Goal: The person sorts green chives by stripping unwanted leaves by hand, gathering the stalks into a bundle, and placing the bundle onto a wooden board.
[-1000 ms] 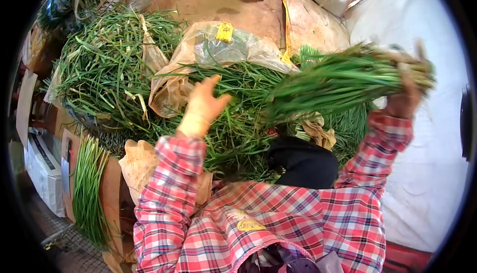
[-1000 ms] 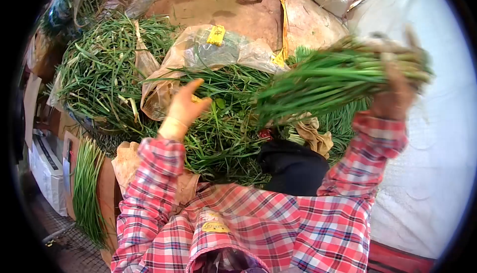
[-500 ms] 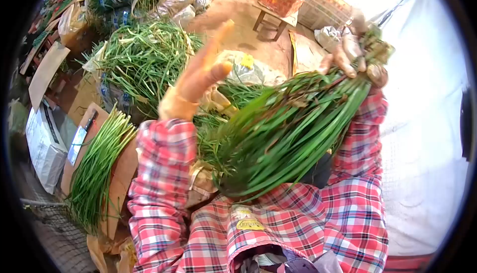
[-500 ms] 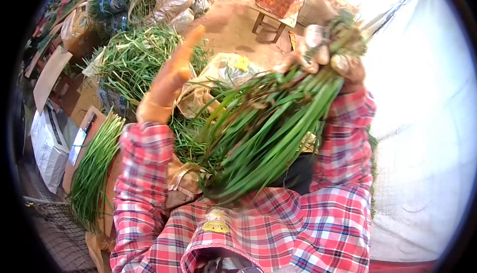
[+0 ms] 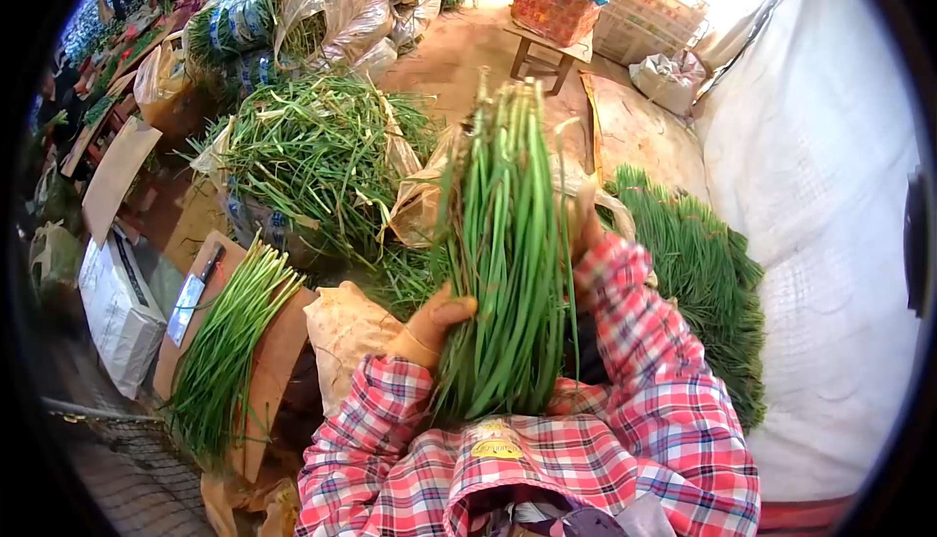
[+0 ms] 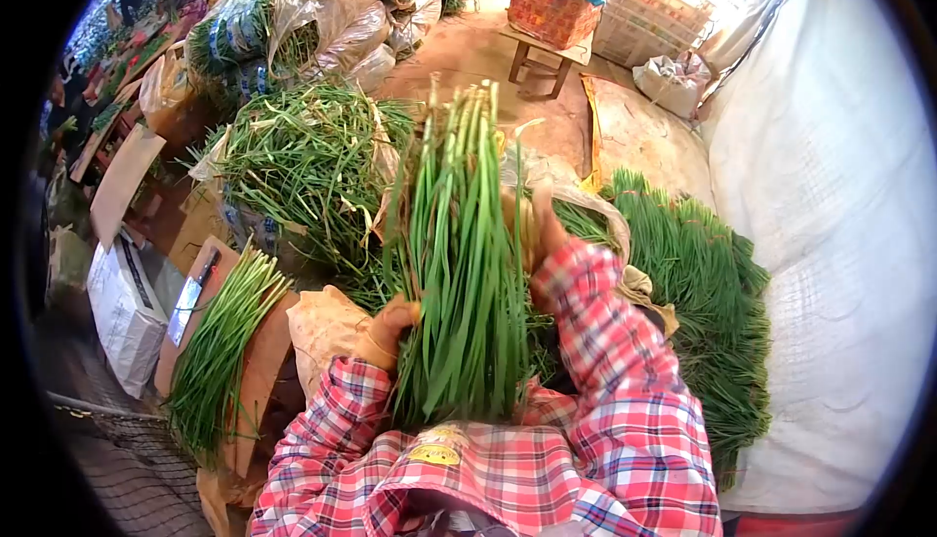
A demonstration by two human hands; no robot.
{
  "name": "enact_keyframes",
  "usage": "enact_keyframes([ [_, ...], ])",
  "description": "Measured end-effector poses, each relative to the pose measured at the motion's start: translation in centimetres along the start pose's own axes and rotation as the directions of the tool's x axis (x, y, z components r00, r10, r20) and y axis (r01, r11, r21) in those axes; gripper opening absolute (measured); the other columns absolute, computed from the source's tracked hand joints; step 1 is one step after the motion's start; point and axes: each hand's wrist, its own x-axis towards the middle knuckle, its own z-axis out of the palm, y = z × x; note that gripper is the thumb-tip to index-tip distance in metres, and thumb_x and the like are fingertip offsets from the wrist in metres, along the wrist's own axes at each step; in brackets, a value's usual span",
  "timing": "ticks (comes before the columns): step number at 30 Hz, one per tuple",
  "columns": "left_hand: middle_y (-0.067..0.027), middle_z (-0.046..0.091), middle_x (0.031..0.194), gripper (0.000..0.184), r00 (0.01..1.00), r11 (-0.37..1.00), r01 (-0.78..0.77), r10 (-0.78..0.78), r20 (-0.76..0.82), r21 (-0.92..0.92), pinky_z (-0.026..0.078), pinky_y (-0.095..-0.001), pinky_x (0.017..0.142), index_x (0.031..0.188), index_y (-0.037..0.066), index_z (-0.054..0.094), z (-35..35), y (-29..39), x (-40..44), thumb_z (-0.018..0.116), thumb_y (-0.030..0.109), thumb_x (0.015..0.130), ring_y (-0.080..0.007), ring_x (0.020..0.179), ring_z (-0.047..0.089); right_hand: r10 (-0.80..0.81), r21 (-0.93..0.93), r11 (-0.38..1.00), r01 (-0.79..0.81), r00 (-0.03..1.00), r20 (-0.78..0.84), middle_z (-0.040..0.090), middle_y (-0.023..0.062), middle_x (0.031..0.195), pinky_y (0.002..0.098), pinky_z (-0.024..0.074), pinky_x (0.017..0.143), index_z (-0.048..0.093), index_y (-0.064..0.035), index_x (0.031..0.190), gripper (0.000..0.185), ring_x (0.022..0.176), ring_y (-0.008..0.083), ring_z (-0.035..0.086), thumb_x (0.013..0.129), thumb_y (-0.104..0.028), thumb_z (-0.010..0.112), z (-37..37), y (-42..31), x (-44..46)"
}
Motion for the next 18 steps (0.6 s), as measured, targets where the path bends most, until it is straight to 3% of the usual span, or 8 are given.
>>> enact_keyframes([
  [2, -0.0083, 0.06, 0.105, 0.05, 0.983, 0.998, -0.03, 0.038, -0.179, 0.046, 0.047, -0.0302, 0.082, 0.118, 0.0, 0.05, -0.3, 0.4, 0.5, 0.063, 0.024, 0.076, -0.0168, 0.094, 0.058, 0.099, 0.051, 0.994, -0.102, 0.994, 0.045, 0.043, 0.0119, 0.131, 0.0397, 0.0434, 0.093, 0.033, -0.0063, 0.134, 0.109, 0.119, 0.0244, 0.043, 0.055, -0.078, 0.055, 0.3, 2.2, -1.9],
  [4, -0.0062, 0.056, 0.109, 0.041, 0.871, 0.749, -0.129, 0.399, -0.286, 0.65, 0.043, -0.0289, 0.085, 0.117, -0.001, 0.05, 0.9, 2.3, 1.4, 0.058, 0.02, 0.082, -0.0165, 0.097, 0.055, 0.133, 0.069, 0.988, -0.136, 0.99, 0.048, 0.044, 0.0096, 0.13, 0.0393, 0.0426, 0.095, 0.032, -0.0063, 0.134, 0.11, 0.119, 0.0227, 0.044, 0.051, -0.071, 0.066, 0.7, 4.5, -2.5],
  [6, -0.0054, 0.056, 0.109, 0.041, 0.844, 0.924, -0.092, 0.271, -0.463, 0.372, 0.041, -0.0298, 0.088, 0.118, -0.001, 0.05, 2.7, 3.6, 2.7, 0.057, 0.021, 0.084, -0.0175, 0.098, 0.054, 0.157, 0.032, 0.987, -0.158, 0.987, 0.032, 0.05, 0.0051, 0.121, 0.0374, 0.0436, 0.093, 0.036, -0.0076, 0.131, 0.103, 0.112, 0.019, 0.048, 0.051, -0.058, 0.078, 1.4, 5.0, -2.6],
  [8, -0.0061, 0.056, 0.111, 0.043, 0.831, 0.796, -0.136, 0.415, -0.369, 0.589, 0.041, -0.029, 0.088, 0.12, 0.0, 0.049, -0.3, 2.4, 4.6, 0.054, 0.028, 0.088, -0.0173, 0.099, 0.053, 0.171, -0.057, 0.983, -0.175, 0.983, -0.067, 0.051, 0.0044, 0.116, 0.0353, 0.0446, 0.088, 0.038, -0.0083, 0.129, 0.098, 0.106, 0.018, 0.05, 0.052, -0.05, 0.082, 0.4, 7.1, -1.6],
  [10, -0.0066, 0.055, 0.113, 0.048, 0.842, 0.858, -0.225, 0.409, -0.351, 0.462, 0.041, -0.0291, 0.088, 0.122, 0.0, 0.047, -0.2, 2.7, 5.2, 0.053, 0.033, 0.088, -0.0172, 0.1, 0.053, 0.092, -0.118, 0.987, -0.11, 0.984, -0.15, 0.055, 0.0036, 0.11, 0.0344, 0.0467, 0.083, 0.042, -0.007, 0.125, 0.078, 0.1, 0.0166, 0.053, 0.061, -0.025, 0.082, 4.1, 6.8, -0.9],
  [12, -0.0091, 0.055, 0.115, 0.06, 0.887, 0.92, -0.152, 0.288, -0.36, 0.362, 0.042, -0.0299, 0.088, 0.123, 0.001, 0.046, 0.1, 3.4, 4.8, 0.052, 0.048, 0.086, -0.0177, 0.101, 0.054, 0.124, 0.057, 0.992, -0.115, 0.976, -0.177, 0.059, 0.0057, 0.103, 0.035, 0.0518, 0.077, 0.045, -0.0069, 0.121, 0.063, 0.091, 0.0196, 0.059, 0.067, -0.011, 0.077, 4.3, 7.8, -0.3],
  [15, -0.011, 0.042, 0.13, 0.089, 0.934, 0.925, -0.14, 0.242, -0.262, 0.354, 0.031, -0.0304, 0.099, 0.137, 0.0, 0.025, 1.2, 5.4, 2.7, 0.061, 0.055, 0.077, -0.0192, 0.117, 0.04, 0.018, 0.243, 0.97, 0.023, 0.986, -0.165, 0.06, 0.0068, 0.099, 0.0351, 0.054, 0.072, 0.047, -0.0063, 0.119, 0.059, 0.086, 0.02, 0.061, 0.068, -0.009, 0.076, 4.4, 8.8, 0.4],
  [18, -0.0115, 0.04, 0.131, 0.103, 0.918, 0.845, -0.156, 0.316, -0.242, 0.511, 0.03, -0.0325, 0.1, 0.139, 0.002, 0.018, -0.2, 3.9, -0.6, 0.071, 0.052, 0.066, -0.0209, 0.118, 0.04, -0.043, 0.344, 0.934, 0.093, 0.988, -0.15, 0.061, 0.0076, 0.095, 0.034, 0.0559, 0.066, 0.049, -0.0063, 0.115, 0.051, 0.079, 0.0194, 0.063, 0.07, -0.007, 0.074, 5.9, 7.1, 0.0],
])
